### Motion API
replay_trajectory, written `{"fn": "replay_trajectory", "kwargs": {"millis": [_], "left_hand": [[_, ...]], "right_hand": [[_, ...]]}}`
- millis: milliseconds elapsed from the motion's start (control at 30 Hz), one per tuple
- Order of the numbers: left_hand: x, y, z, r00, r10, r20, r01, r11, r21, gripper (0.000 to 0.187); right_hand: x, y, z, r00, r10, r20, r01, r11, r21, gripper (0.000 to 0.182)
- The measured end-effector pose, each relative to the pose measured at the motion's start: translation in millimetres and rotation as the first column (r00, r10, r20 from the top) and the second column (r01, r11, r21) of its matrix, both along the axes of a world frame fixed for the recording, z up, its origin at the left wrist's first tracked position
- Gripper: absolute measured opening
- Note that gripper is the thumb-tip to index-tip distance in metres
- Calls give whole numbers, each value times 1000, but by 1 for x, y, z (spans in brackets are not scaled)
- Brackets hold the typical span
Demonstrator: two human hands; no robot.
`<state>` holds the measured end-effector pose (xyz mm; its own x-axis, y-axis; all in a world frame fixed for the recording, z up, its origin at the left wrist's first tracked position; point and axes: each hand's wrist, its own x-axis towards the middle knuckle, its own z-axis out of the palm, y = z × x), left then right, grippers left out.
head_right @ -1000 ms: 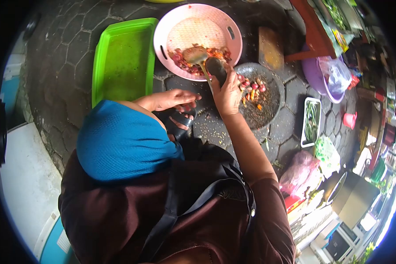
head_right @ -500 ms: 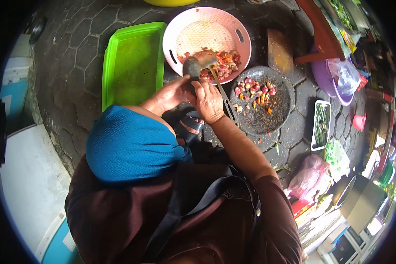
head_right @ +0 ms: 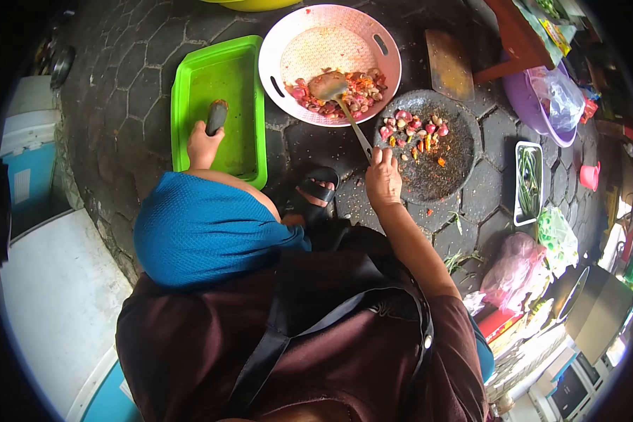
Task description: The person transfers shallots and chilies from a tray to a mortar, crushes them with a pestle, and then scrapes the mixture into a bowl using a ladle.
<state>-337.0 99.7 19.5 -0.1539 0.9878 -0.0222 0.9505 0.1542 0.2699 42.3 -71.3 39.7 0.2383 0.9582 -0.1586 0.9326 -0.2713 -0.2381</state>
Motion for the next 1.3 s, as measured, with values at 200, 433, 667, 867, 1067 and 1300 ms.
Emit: {"fn": "replay_trajectory", "kwargs": {"millis": [200, 433, 667, 867, 1067, 1300], "left_hand": [[-6, -22, -29, 974, -22, -225, 18, 1000, -19, 42], [10, -22, 2, 988, -37, -147, 70, 972, 225, 42], [89, -32, -2, 686, -280, 671, 380, 925, -2, 20], [123, -29, -24, 135, 606, 784, 323, 721, -613, 35], [134, 1, -43, -94, 620, 779, 392, 742, -543, 21], [143, 11, -42, -220, 573, 789, 400, 791, -463, 19]], "right_hand": [[4, 6, -6, 997, 12, 79, -14, 999, 32, 25], [1, 11, -5, 999, -38, 9, 38, 999, -2, 22], [4, 15, 11, 1000, 22, -10, -22, 1000, -16, 38], [25, 9, 58, 992, 128, 14, -129, 989, 78, 52], [81, -43, 140, 966, -116, -232, 142, 985, 100, 37], [118, -88, 113, 979, -101, -177, 113, 992, 60, 36]]}}
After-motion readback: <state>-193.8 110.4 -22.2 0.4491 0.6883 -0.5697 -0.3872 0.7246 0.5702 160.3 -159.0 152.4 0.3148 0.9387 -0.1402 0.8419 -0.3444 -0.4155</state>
